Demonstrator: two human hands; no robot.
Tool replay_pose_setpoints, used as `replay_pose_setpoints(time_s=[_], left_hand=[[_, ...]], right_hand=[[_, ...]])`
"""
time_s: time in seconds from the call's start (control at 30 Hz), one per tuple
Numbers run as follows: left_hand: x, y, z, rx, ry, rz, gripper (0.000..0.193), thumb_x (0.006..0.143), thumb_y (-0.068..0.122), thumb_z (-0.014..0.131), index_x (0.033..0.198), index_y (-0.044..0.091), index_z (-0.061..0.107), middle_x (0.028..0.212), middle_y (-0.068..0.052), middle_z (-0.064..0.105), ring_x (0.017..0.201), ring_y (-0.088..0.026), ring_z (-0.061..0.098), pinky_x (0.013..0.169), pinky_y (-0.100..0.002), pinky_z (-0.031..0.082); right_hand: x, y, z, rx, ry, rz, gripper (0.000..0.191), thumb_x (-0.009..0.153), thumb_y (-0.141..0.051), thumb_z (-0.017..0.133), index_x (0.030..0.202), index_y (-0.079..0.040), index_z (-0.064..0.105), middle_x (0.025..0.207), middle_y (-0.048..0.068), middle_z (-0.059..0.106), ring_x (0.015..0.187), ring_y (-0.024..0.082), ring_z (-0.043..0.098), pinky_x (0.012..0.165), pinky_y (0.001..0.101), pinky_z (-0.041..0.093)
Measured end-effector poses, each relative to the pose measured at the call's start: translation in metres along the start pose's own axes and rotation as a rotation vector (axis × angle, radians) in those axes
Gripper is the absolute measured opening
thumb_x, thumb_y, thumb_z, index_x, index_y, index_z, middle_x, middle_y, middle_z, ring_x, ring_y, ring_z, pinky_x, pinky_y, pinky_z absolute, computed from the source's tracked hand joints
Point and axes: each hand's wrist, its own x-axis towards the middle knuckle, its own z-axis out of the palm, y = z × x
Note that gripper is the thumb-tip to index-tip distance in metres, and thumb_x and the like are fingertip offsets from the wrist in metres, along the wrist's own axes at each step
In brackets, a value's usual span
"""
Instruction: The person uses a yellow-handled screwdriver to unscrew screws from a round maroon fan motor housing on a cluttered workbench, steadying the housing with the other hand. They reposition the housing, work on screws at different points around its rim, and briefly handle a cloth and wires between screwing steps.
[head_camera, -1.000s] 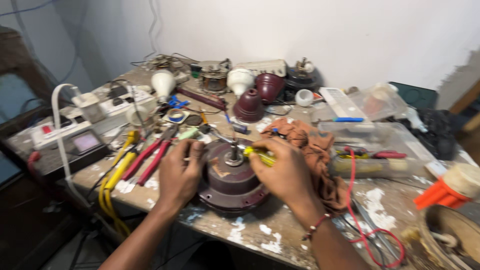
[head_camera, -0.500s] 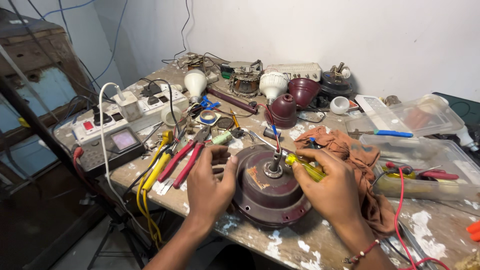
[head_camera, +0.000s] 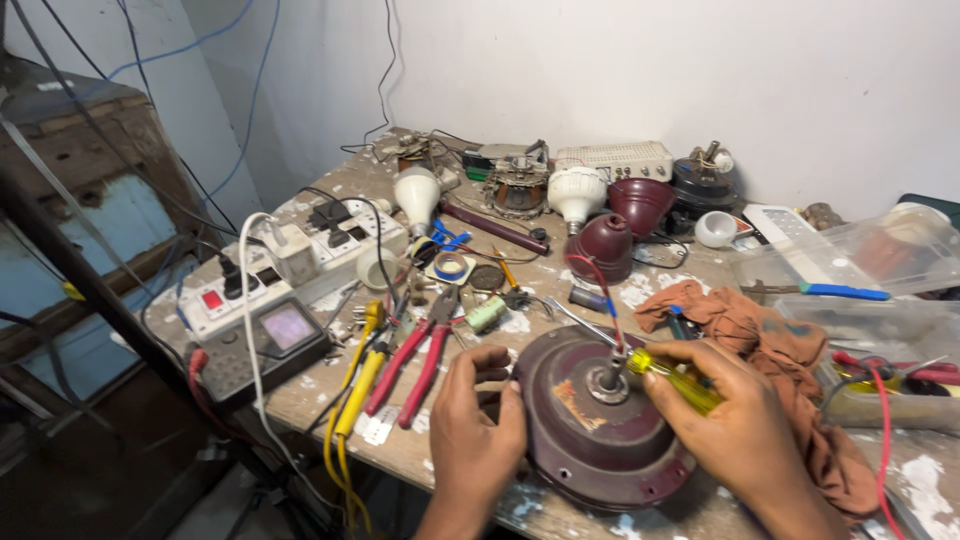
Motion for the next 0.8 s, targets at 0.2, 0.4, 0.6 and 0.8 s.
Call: replay_pose_setpoints(time_s=[0.2, 0.4, 0.6, 0.8], left_hand=[[0.002, 0.000, -0.024, -0.088, 0.219, 0.068, 0.023, 0.088, 0.006, 0.069, 0.110, 0.001, 0.065, 0.097, -0.012, 0.075, 0.085, -0.020, 0.076, 0.074, -0.032, 0.062], [0.037, -0.012, -0.072, 0.076, 0.288, 0.022, 0.025, 0.089, 0.012, 0.071, 0.111, 0.002, 0.065, 0.090, -0.010, 0.075, 0.077, -0.020, 0.076, 0.065, -0.032, 0.061], [0.057, -0.023, -0.089, 0.118, 0.275, 0.072, 0.026, 0.088, 0.013, 0.072, 0.111, 0.001, 0.066, 0.093, -0.011, 0.076, 0.078, -0.020, 0.076, 0.064, -0.032, 0.060], [0.059, -0.033, -0.089, 0.109, 0.310, 0.032, 0.028, 0.088, 0.013, 0.072, 0.112, 0.001, 0.065, 0.092, -0.010, 0.075, 0.077, -0.020, 0.073, 0.063, -0.032, 0.058]], right_hand=[[-0.002, -0.016, 0.010, -0.125, -0.003, -0.144, 0.033, 0.077, -0.015, 0.077, 0.108, -0.004, 0.070, 0.099, 0.007, 0.073, 0.090, 0.018, 0.073, 0.082, 0.0311, 0.055], [0.001, -0.036, 0.006, -0.452, 0.019, -0.279, 0.037, 0.076, -0.021, 0.077, 0.110, -0.008, 0.071, 0.105, 0.007, 0.069, 0.100, 0.027, 0.067, 0.087, 0.0379, 0.051], [-0.007, -0.068, 0.006, -0.465, 0.261, -0.091, 0.035, 0.083, -0.012, 0.079, 0.117, -0.006, 0.074, 0.108, 0.010, 0.071, 0.065, 0.021, 0.056, 0.056, 0.0346, 0.046], [-0.024, -0.100, 0.035, -0.465, 0.330, -0.523, 0.017, 0.087, -0.007, 0.078, 0.102, -0.005, 0.070, 0.099, 0.010, 0.069, 0.080, 0.023, 0.068, 0.071, 0.0392, 0.055]])
